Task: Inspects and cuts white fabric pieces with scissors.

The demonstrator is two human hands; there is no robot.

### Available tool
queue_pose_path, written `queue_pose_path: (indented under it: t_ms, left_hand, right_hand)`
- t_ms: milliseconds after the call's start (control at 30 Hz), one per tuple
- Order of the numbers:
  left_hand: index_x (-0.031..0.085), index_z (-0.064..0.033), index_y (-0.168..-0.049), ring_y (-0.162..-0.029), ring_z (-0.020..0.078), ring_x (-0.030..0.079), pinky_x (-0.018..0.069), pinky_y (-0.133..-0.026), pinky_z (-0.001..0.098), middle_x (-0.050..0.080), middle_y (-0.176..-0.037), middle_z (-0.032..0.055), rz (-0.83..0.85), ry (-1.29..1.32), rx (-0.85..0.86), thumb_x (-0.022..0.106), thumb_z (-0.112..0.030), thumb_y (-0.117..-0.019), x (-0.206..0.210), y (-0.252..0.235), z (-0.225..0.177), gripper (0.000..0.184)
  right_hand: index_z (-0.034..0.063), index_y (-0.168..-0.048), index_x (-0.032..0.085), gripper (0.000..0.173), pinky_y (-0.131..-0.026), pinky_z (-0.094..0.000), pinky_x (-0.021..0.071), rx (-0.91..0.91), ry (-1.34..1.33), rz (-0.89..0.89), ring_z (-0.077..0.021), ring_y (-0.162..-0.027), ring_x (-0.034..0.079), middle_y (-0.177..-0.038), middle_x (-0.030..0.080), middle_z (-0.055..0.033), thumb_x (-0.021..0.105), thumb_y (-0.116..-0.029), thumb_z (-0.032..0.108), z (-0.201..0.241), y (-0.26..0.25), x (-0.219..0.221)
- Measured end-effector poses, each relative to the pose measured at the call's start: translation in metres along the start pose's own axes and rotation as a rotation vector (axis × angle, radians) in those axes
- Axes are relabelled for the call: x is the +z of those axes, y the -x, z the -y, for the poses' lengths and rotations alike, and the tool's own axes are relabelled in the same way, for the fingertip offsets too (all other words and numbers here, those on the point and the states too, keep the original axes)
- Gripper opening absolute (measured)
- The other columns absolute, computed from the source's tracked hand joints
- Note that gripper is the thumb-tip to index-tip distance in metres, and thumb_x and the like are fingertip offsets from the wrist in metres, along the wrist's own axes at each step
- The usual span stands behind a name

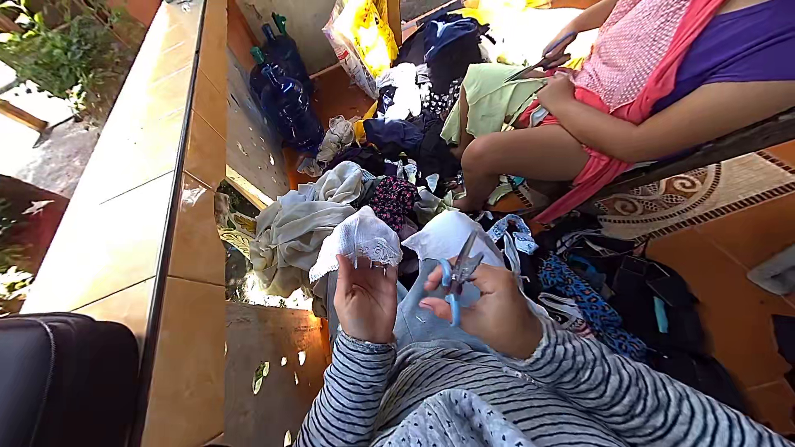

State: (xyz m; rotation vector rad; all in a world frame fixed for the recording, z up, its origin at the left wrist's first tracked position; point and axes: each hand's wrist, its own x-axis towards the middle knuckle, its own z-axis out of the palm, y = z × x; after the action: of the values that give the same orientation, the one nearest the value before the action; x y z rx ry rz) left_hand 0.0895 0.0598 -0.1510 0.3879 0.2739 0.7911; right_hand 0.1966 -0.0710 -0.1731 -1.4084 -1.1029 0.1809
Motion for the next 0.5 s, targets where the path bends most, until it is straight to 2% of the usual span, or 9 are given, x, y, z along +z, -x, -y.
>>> queue_pose_path:
  t_ms: [67, 100, 133, 167, 233, 267, 333, 433, 500]
  left_hand:
    - [0.057, -0.0099, -0.119, -0.101, 0.0169, 0.071, 0.0584, -0.091, 0.0358, 0.072, -0.106, 0.0048, -0.023, -0.070, 0.002, 0.015, -0.041, -0.1113, 0.000, 0.004, 0.013, 0.053]
    - [0.059, -0.0106, -0.114, -0.096, 0.0149, 0.072, 0.0591, -0.087, 0.0339, 0.073, -0.101, 0.0032, -0.032, -0.105, 0.001, 0.013, -0.041, -0.1113, 0.000, 0.007, 0.020, 0.056]
    - [0.061, -0.0110, -0.112, -0.094, 0.0135, 0.072, 0.0598, -0.085, 0.0326, 0.074, -0.100, 0.0022, -0.029, -0.137, 0.003, 0.012, -0.040, -0.1114, -0.001, 0.010, 0.025, 0.057]
    - [0.059, -0.0115, -0.115, -0.098, 0.0131, 0.071, 0.0589, -0.088, 0.0322, 0.072, -0.103, 0.0016, -0.015, -0.151, -0.007, 0.012, -0.037, -0.1117, -0.001, 0.013, 0.028, 0.054]
    - [0.058, -0.0100, -0.119, -0.105, 0.0147, 0.069, 0.0566, -0.094, 0.0346, 0.071, -0.109, 0.0027, -0.014, -0.173, -0.009, 0.013, -0.036, -0.1117, -0.005, 0.015, 0.028, 0.053]
    - [0.059, -0.0099, -0.116, -0.104, 0.0145, 0.069, 0.0565, -0.094, 0.0348, 0.072, -0.106, 0.0025, -0.032, -0.188, -0.009, 0.013, -0.036, -0.1113, -0.009, 0.013, 0.026, 0.053]
    - [0.062, -0.0095, -0.109, -0.096, 0.0137, 0.071, 0.0578, -0.089, 0.0342, 0.073, -0.097, 0.0027, -0.103, -0.232, -0.039, 0.018, -0.035, -0.1106, -0.018, 0.005, 0.019, 0.051]
    - [0.060, -0.0069, -0.113, -0.088, 0.0144, 0.073, 0.0619, -0.079, 0.0332, 0.074, -0.095, 0.0055, -0.188, -0.241, -0.141, 0.026, -0.025, -0.1111, -0.022, -0.006, 0.005, 0.038]
    - [0.058, -0.0069, -0.114, -0.089, 0.0150, 0.075, 0.0631, -0.080, 0.0338, 0.075, -0.095, 0.0058, -0.218, -0.243, -0.104, 0.027, -0.021, -0.1129, -0.015, -0.006, 0.000, 0.035]
  right_hand:
    - [-0.0004, -0.106, 0.070, 0.035, -0.074, -0.0288, 0.0563, -0.089, 0.223, -0.027, -0.0163, -0.087, 0.067, -0.101, 0.073, -0.0126, 0.079, -0.0806, 0.022, 0.004, -0.019, 0.012]
    - [-0.0015, -0.108, 0.070, 0.039, -0.076, -0.0360, 0.0585, -0.112, 0.330, -0.028, -0.0244, -0.092, 0.069, -0.105, 0.073, -0.0160, 0.080, -0.0753, 0.017, 0.004, -0.028, 0.018]
    - [-0.0027, -0.107, 0.071, 0.041, -0.076, -0.0419, 0.0596, -0.115, 0.399, -0.028, -0.0301, -0.092, 0.070, -0.103, 0.073, -0.0179, 0.080, -0.0694, 0.011, 0.001, -0.035, 0.024]
    - [-0.0030, -0.103, 0.071, 0.040, -0.074, -0.0453, 0.0595, -0.103, 0.440, -0.021, -0.0327, -0.089, 0.071, -0.098, 0.073, -0.0180, 0.081, -0.0655, 0.007, -0.002, -0.040, 0.029]
    - [-0.0015, -0.098, 0.072, 0.032, -0.071, -0.0469, 0.0581, -0.038, 0.435, 0.044, -0.0323, -0.082, 0.070, -0.089, 0.072, -0.0158, 0.080, -0.0673, 0.005, -0.008, -0.044, 0.036]
    - [-0.0016, -0.097, 0.071, 0.030, -0.070, -0.0463, 0.0575, -0.019, 0.403, 0.084, -0.0314, -0.080, 0.070, -0.087, 0.072, -0.0156, 0.079, -0.0689, 0.006, -0.010, -0.043, 0.036]
    - [-0.0009, -0.093, 0.070, 0.025, -0.068, -0.0447, 0.0570, -0.064, 0.349, 0.131, -0.0301, -0.077, 0.069, -0.083, 0.070, -0.0147, 0.078, -0.0700, 0.007, -0.013, -0.037, 0.036]
    - [0.0019, -0.087, 0.068, 0.020, -0.065, -0.0406, 0.0552, -0.210, 0.369, 0.140, -0.0280, -0.074, 0.067, -0.078, 0.068, -0.0118, 0.076, -0.0730, 0.012, -0.019, -0.021, 0.036]
    - [0.0021, -0.087, 0.067, 0.019, -0.064, -0.0390, 0.0549, -0.208, 0.384, 0.135, -0.0269, -0.072, 0.066, -0.077, 0.067, -0.0114, 0.074, -0.0740, 0.013, -0.024, -0.012, 0.035]
